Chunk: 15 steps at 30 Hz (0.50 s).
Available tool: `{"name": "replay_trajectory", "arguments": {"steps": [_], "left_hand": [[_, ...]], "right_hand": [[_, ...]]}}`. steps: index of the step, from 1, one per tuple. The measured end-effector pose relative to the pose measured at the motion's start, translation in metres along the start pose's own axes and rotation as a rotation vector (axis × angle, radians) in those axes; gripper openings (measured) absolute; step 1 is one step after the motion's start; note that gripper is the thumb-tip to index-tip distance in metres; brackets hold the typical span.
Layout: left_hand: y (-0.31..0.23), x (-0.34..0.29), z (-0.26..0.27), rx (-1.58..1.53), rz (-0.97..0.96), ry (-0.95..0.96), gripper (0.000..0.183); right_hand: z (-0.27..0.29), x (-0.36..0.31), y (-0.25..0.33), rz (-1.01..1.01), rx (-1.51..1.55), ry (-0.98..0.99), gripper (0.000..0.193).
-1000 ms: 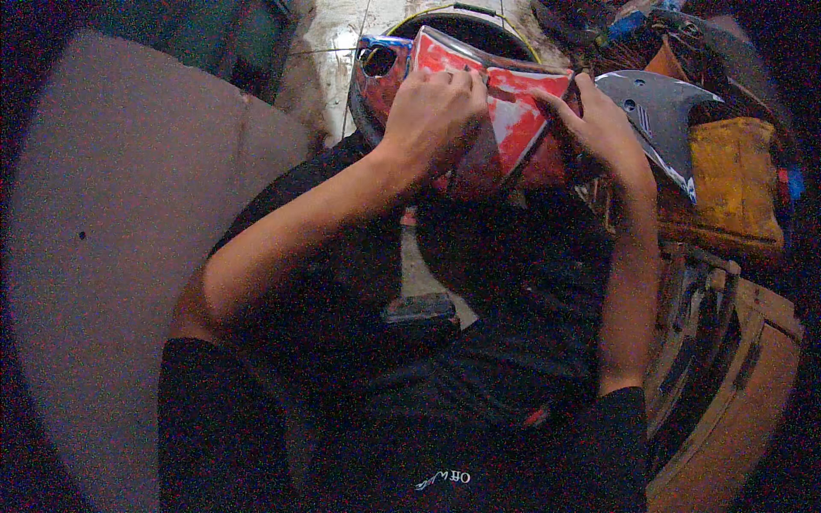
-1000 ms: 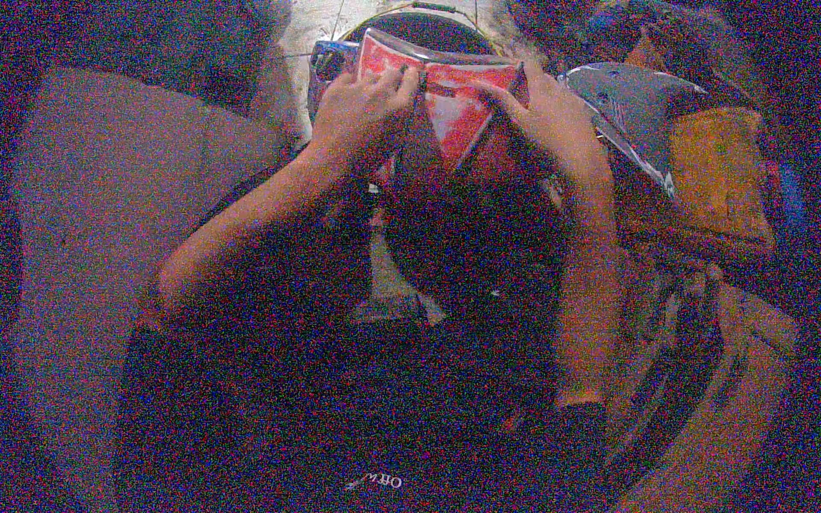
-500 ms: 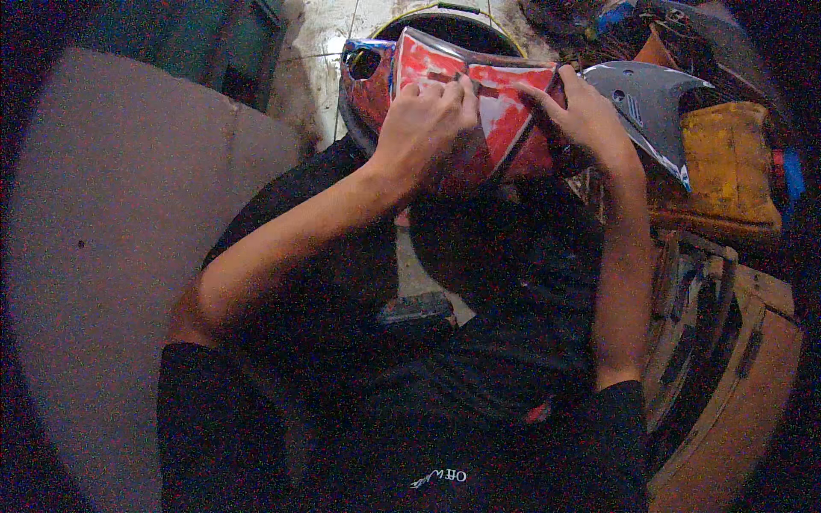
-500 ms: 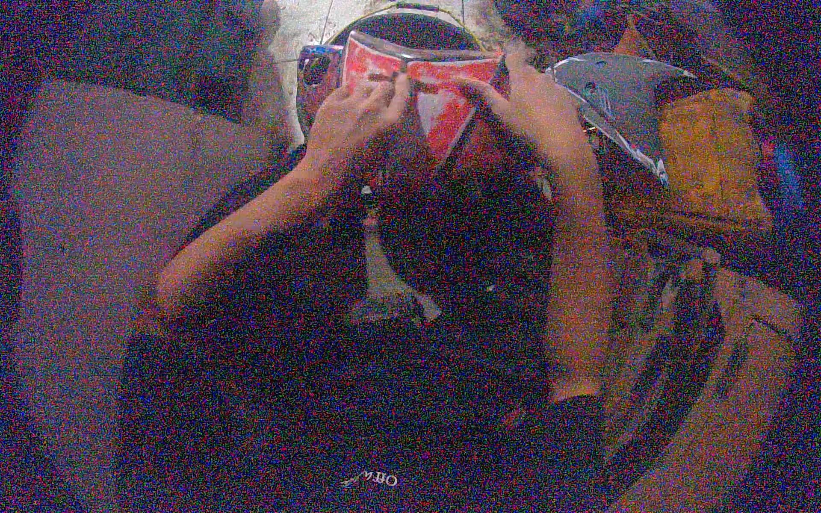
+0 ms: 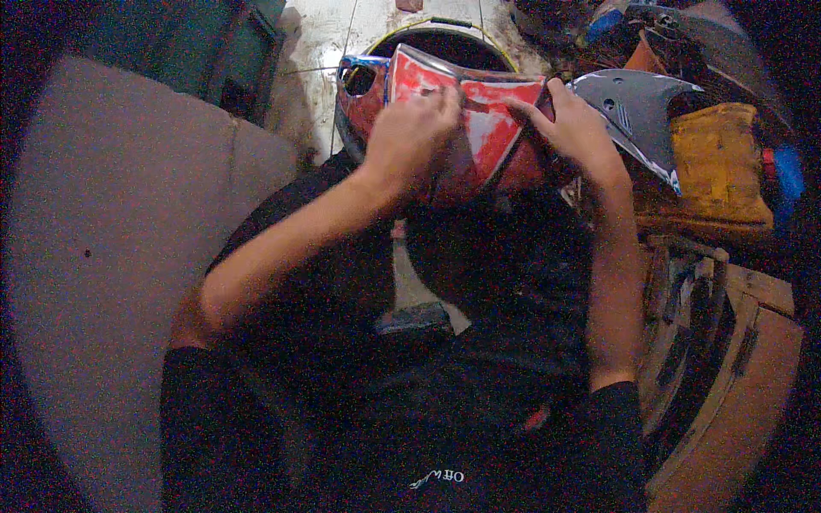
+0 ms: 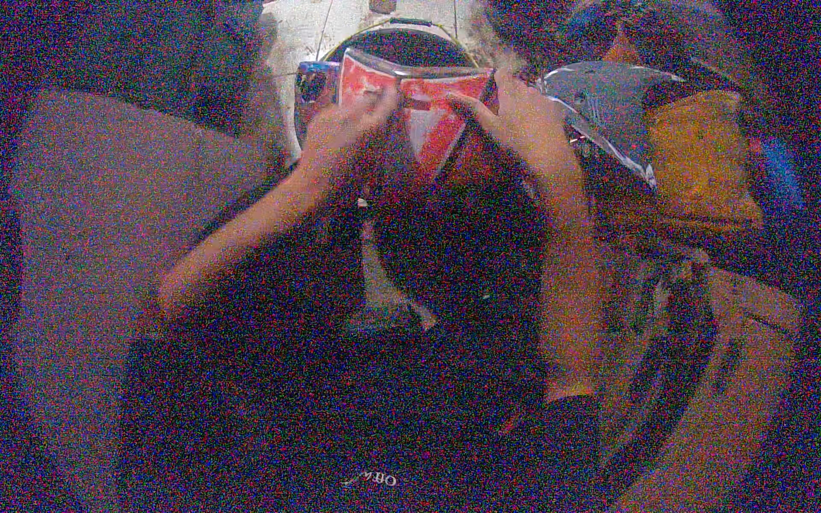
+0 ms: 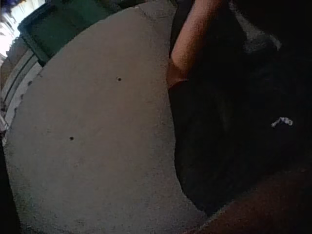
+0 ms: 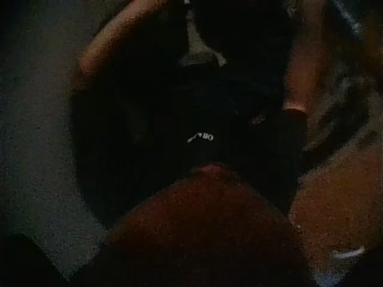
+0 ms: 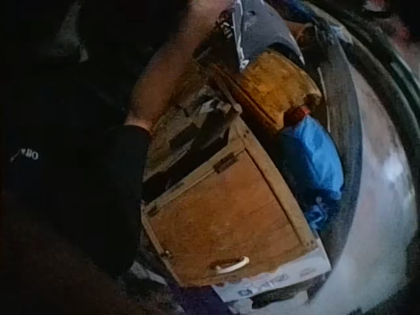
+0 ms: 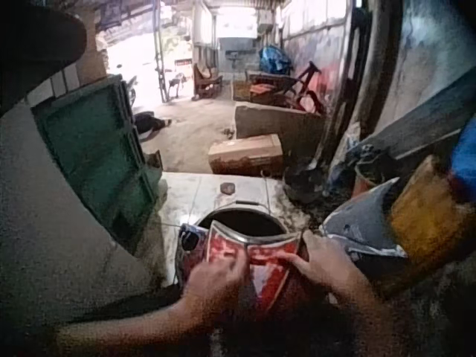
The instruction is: The person cleans motorcycle fairing components by hand using water from a bucket, wiping the surfaces and dipping them in the water.
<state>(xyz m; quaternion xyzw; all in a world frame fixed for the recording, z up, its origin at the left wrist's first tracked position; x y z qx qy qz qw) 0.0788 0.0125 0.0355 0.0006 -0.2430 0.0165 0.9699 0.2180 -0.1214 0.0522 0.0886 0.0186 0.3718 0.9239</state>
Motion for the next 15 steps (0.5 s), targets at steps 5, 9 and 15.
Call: {"name": "replay_trajectory", "arguments": {"steps": [5, 9, 15], "left_hand": [[0.031, 0.017, -0.004, -0.037, 0.187, 0.174, 0.029], [-0.017, -0.005, 0.007, -0.146, 0.009, 0.042, 0.026], [0.003, 0.013, 0.005, -0.182, 0.139, 0.062, 0.025]], "right_hand": [[0.003, -0.001, 0.004, -0.009, 0.029, -0.024, 0.061], [0.005, -0.006, -0.006, -0.006, 0.045, 0.064, 0.063], [0.0, -0.003, -0.016, 0.006, 0.067, 0.012, 0.065]]}}
Point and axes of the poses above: each hand's wrist, its own x-axis towards the middle knuckle, its own z-axis out of the back of the hand, y = z × x, the point moved 7 cm from there along x, towards the middle knuckle, and after that the axes turned 4 degrees about -y, right-handed, at the moved point
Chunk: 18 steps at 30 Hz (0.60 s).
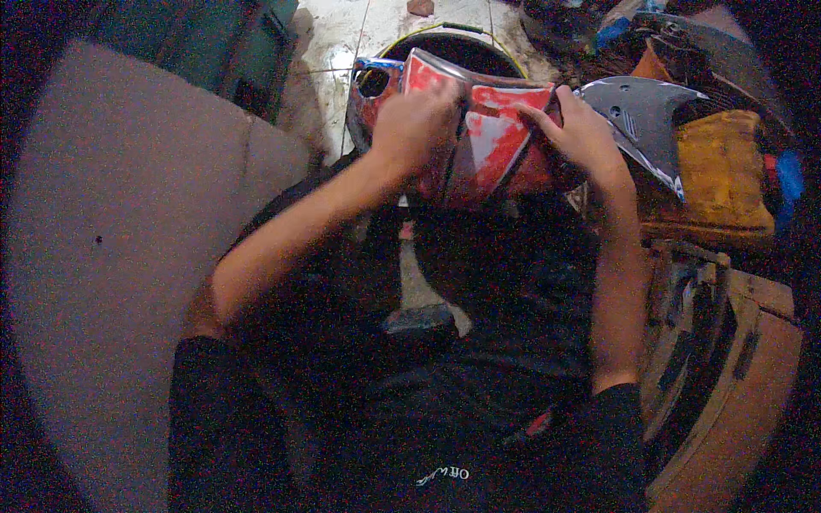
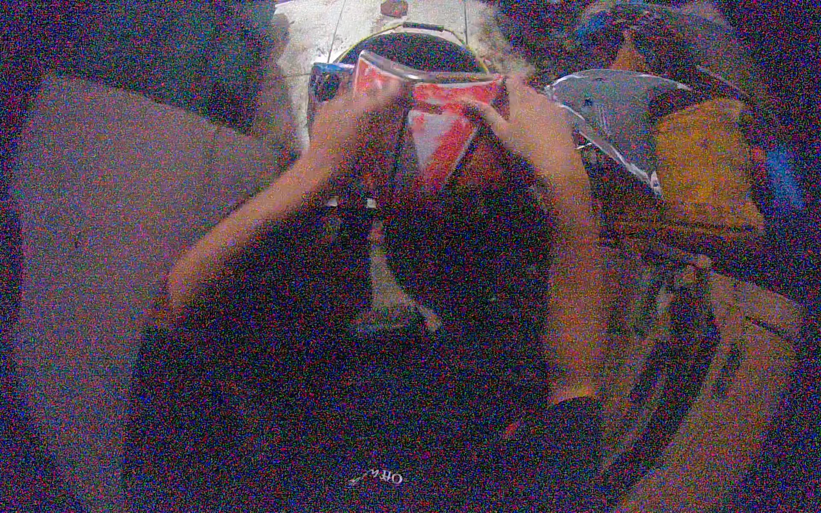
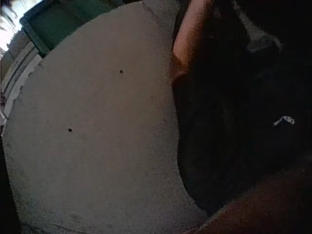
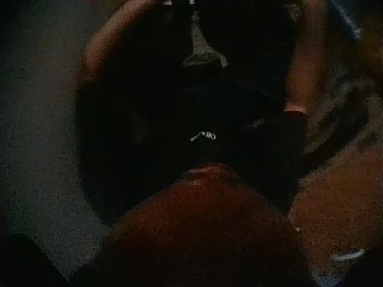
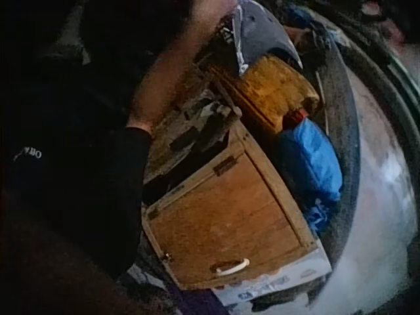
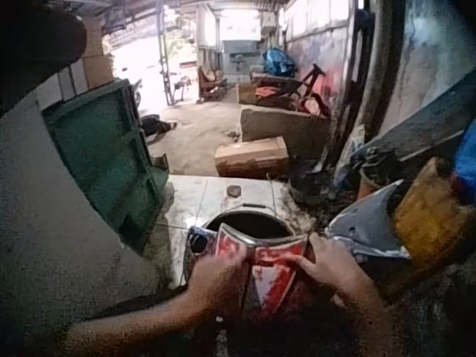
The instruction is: The person cleans motorcycle fairing components by hand using water from a bucket, wiping the surfaces and dipping them in the water.
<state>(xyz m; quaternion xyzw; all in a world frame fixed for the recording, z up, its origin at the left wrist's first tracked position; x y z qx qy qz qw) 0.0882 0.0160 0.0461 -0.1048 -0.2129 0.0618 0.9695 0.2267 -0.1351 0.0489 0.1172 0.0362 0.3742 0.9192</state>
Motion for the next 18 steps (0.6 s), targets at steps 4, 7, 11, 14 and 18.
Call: {"name": "replay_trajectory", "arguments": {"steps": [4, 7, 11, 14, 18], "left_hand": [[0.0, -0.002, -0.002, 0.049, 0.02, 0.035, 0.022], [0.027, 0.002, -0.01, 0.147, 0.133, 0.053, 0.021], [-0.017, -0.013, 0.002, 0.076, -0.083, -0.06, 0.017], [0.018, 0.002, -0.001, 0.225, 0.053, 0.031, 0.019], [0.026, -0.004, 0.01, 0.19, -0.024, 0.001, 0.019]], "right_hand": [[0.005, -0.002, 0.005, -0.042, 0.043, -0.012, 0.066], [0.007, 0.0, 0.01, -0.034, -0.011, 0.067, 0.066], [0.004, -0.003, 0.004, 0.025, -0.012, 0.001, 0.065], [0.015, -0.004, 0.014, 0.005, 0.047, 0.021, 0.063], [0.004, -0.003, 0.01, 0.058, -0.018, 0.005, 0.062]]}}
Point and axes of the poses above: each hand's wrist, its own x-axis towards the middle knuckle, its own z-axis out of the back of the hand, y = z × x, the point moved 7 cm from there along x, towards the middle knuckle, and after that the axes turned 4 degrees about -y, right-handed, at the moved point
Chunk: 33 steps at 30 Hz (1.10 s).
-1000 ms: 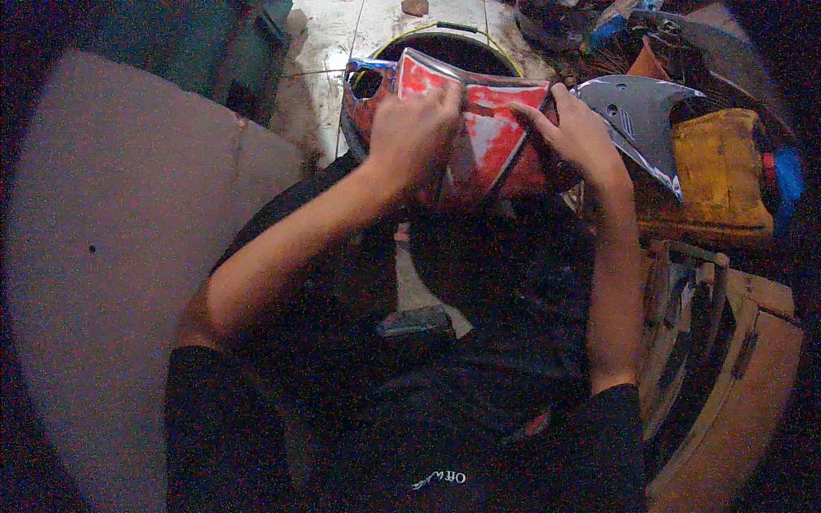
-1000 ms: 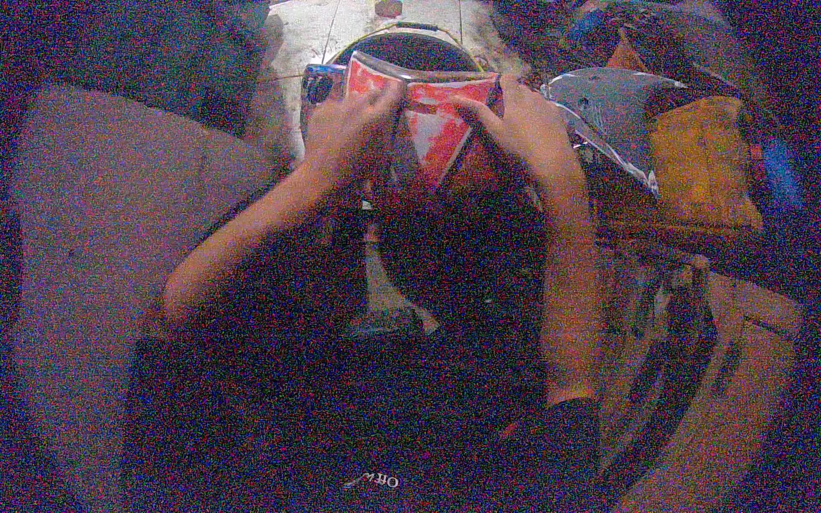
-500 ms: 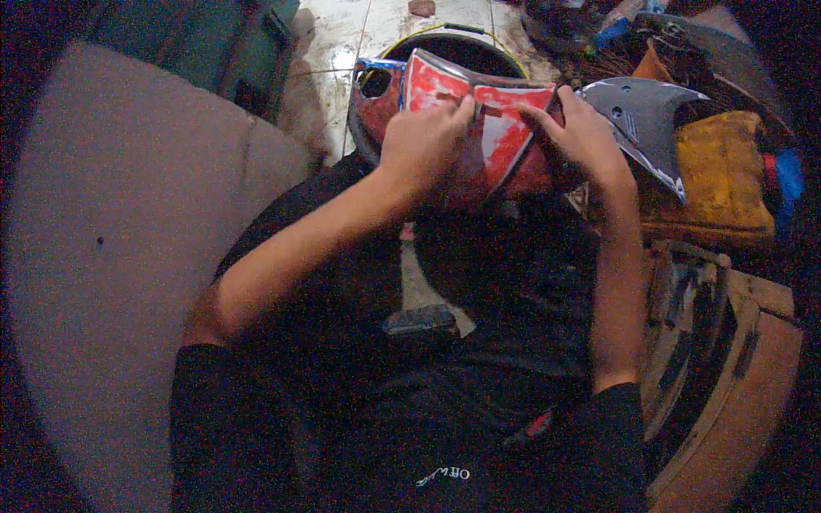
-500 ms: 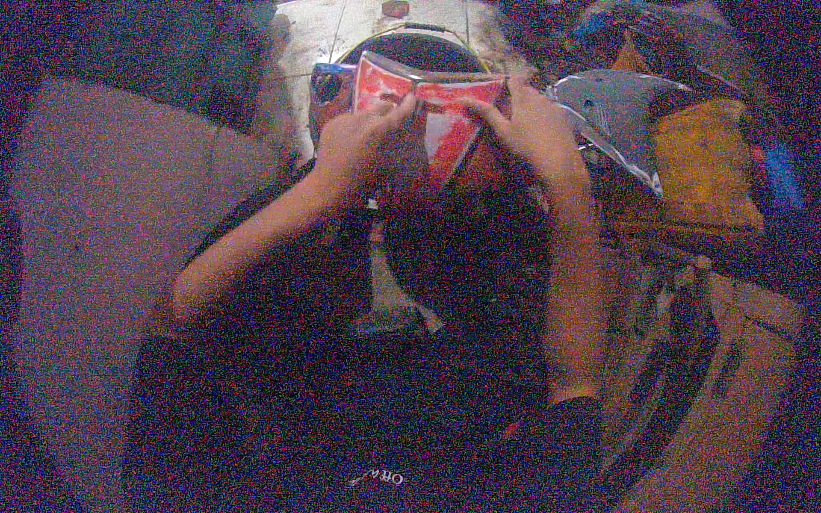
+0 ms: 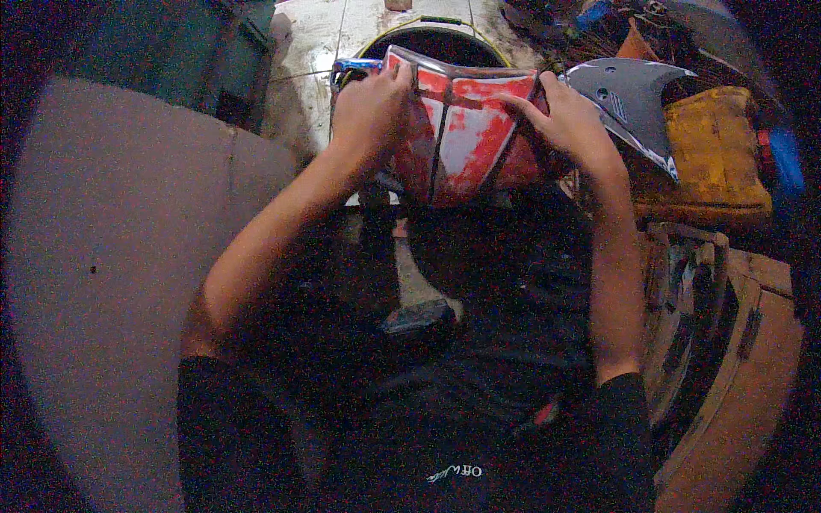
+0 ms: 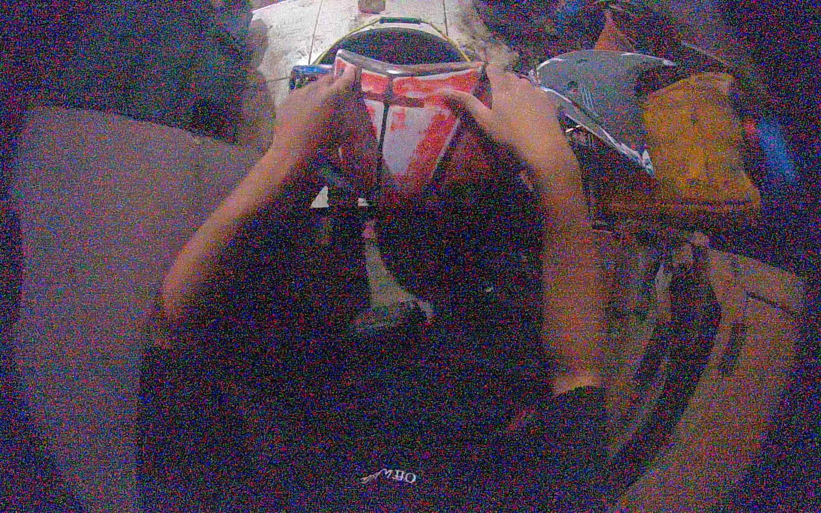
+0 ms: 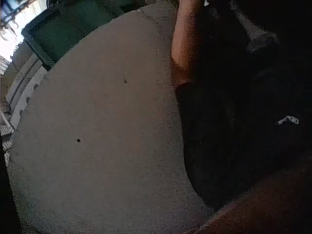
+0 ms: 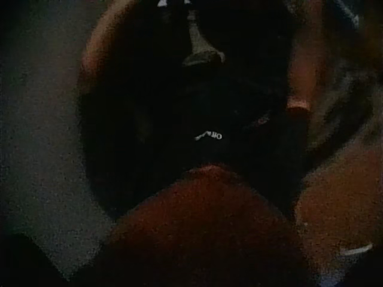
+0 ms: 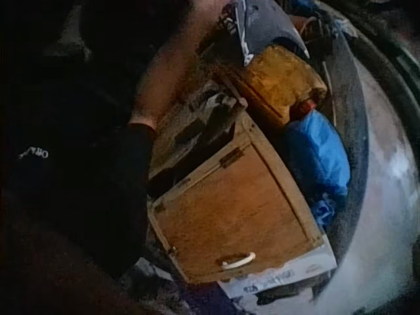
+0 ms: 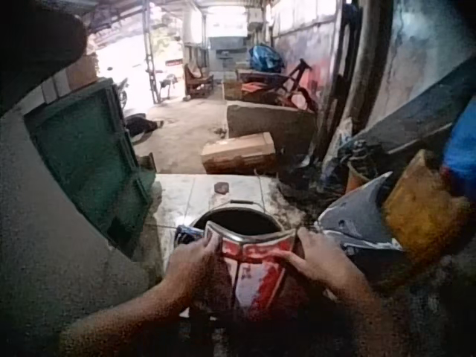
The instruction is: The person cleans motorcycle fairing components by hand using water from a bucket, wiping the surfaces and dipping them in the water.
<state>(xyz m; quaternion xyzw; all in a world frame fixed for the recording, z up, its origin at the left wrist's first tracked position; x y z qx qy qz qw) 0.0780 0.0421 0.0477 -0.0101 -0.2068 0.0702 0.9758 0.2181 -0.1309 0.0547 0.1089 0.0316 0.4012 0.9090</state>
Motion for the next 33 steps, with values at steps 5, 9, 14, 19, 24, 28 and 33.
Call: {"name": "replay_trajectory", "arguments": {"steps": [5, 9, 14, 19, 24, 28, 33], "left_hand": [[0.012, 0.003, -0.006, 0.041, 0.034, 0.075, 0.028], [0.024, 0.001, -0.009, 0.026, -0.025, 0.029, 0.034], [0.029, 0.011, -0.015, -0.03, -0.008, 0.024, 0.022], [0.023, 0.008, -0.018, -0.025, -0.019, 0.021, 0.023], [0.023, 0.015, -0.013, 0.047, -0.019, 0.026, 0.022], [0.013, 0.014, -0.013, 0.099, -0.057, 0.007, 0.021], [0.021, 0.025, -0.017, 0.146, 0.029, 0.056, 0.028]], "right_hand": [[0.017, -0.005, 0.011, -0.039, 0.036, -0.01, 0.062], [0.012, -0.003, 0.005, 0.0, 0.023, -0.04, 0.063], [0.009, -0.001, -0.003, -0.042, -0.017, -0.033, 0.063], [0.005, 0.002, -0.005, -0.016, -0.044, -0.067, 0.064], [0.011, 0.002, -0.002, -0.021, -0.006, -0.099, 0.063], [0.005, 0.008, -0.009, -0.018, -0.061, -0.073, 0.064], [0.01, 0.009, -0.006, 0.007, -0.033, -0.126, 0.062]]}}
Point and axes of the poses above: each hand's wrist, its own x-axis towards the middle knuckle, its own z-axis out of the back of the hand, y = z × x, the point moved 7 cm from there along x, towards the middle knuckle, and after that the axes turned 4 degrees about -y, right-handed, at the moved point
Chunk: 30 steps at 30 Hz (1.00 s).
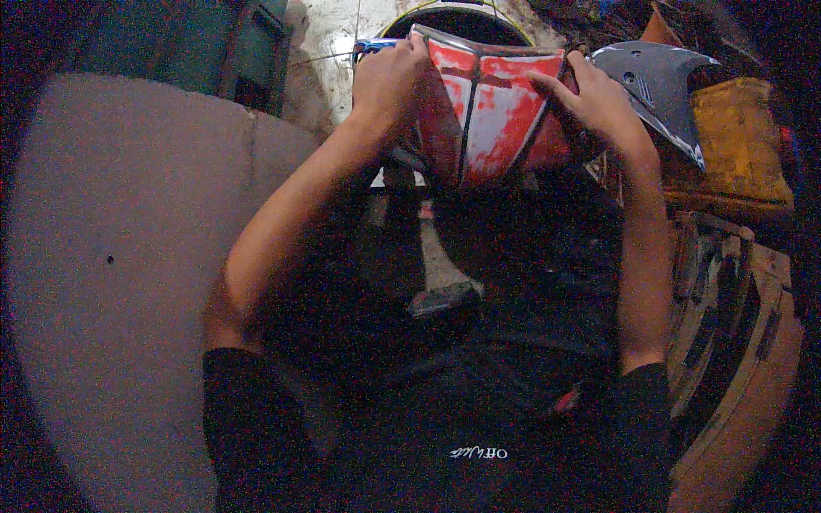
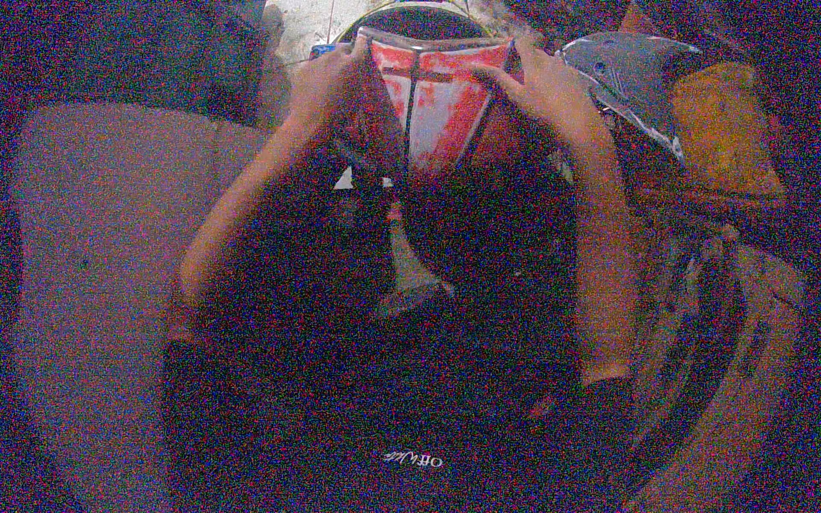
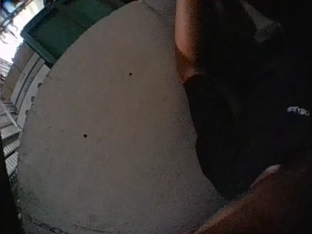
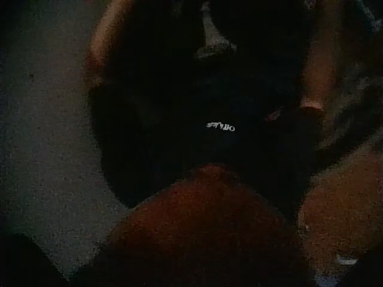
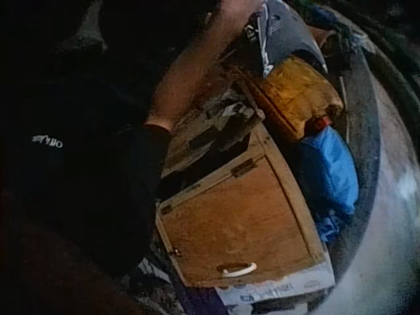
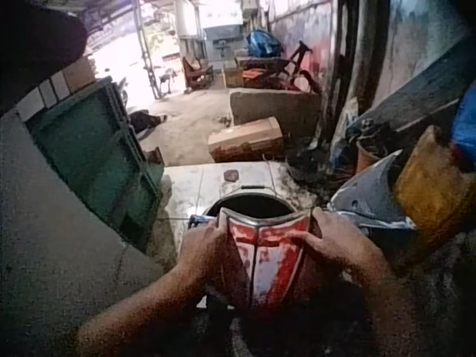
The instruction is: The person cleans motorcycle fairing components by hand using water from a bucket, wiping the surfaces and dipping them in the water.
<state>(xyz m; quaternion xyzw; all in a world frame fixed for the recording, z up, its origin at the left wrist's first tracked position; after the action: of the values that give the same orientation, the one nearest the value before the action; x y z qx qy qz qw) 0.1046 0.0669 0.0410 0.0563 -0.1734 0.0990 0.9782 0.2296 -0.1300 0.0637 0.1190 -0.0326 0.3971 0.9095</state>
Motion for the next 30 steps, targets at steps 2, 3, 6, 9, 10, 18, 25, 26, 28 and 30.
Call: {"name": "replay_trajectory", "arguments": {"steps": [2, 3, 6, 9, 10, 18, 25, 26, 28, 30], "left_hand": [[-0.004, -0.004, 0.007, -0.038, -0.026, 0.015, 0.029], [-0.007, -0.005, 0.008, -0.074, -0.051, 0.029, 0.03], [0.016, -0.003, 0.018, -0.247, 0.072, -0.122, 0.03], [0.036, -0.003, 0.002, -0.387, 0.258, -0.016, 0.027], [0.044, -0.006, -0.007, -0.454, 0.351, 0.038, 0.026], [0.039, -0.009, -0.014, -0.762, 0.251, -0.185, 0.02], [0.045, -0.004, -0.021, -0.85, 0.206, -0.263, 0.02], [0.048, -0.002, -0.021, -0.848, 0.207, -0.261, 0.02], [0.052, 0.003, -0.027, -0.761, 0.192, -0.158, 0.019], [0.054, 0.002, -0.027, -0.774, 0.199, -0.165, 0.019]], "right_hand": [[-0.004, -0.003, -0.003, -0.011, 0.01, 0.021, 0.062], [-0.003, -0.004, -0.005, -0.014, 0.008, 0.022, 0.062], [0.002, -0.003, 0.007, 0.01, 0.058, 0.006, 0.063], [-0.001, -0.005, 0.006, -0.027, 0.016, 0.041, 0.062], [0.0, -0.006, 0.008, -0.015, 0.03, 0.035, 0.063], [0.0, -0.008, 0.012, -0.055, 0.008, 0.033, 0.065], [-0.001, -0.007, 0.013, 0.006, 0.003, -0.003, 0.065], [0.0, -0.007, 0.015, 0.019, 0.019, -0.011, 0.065], [0.001, -0.006, 0.016, 0.004, 0.013, -0.003, 0.065], [0.001, -0.005, 0.015, -0.012, 0.006, 0.002, 0.065]]}}
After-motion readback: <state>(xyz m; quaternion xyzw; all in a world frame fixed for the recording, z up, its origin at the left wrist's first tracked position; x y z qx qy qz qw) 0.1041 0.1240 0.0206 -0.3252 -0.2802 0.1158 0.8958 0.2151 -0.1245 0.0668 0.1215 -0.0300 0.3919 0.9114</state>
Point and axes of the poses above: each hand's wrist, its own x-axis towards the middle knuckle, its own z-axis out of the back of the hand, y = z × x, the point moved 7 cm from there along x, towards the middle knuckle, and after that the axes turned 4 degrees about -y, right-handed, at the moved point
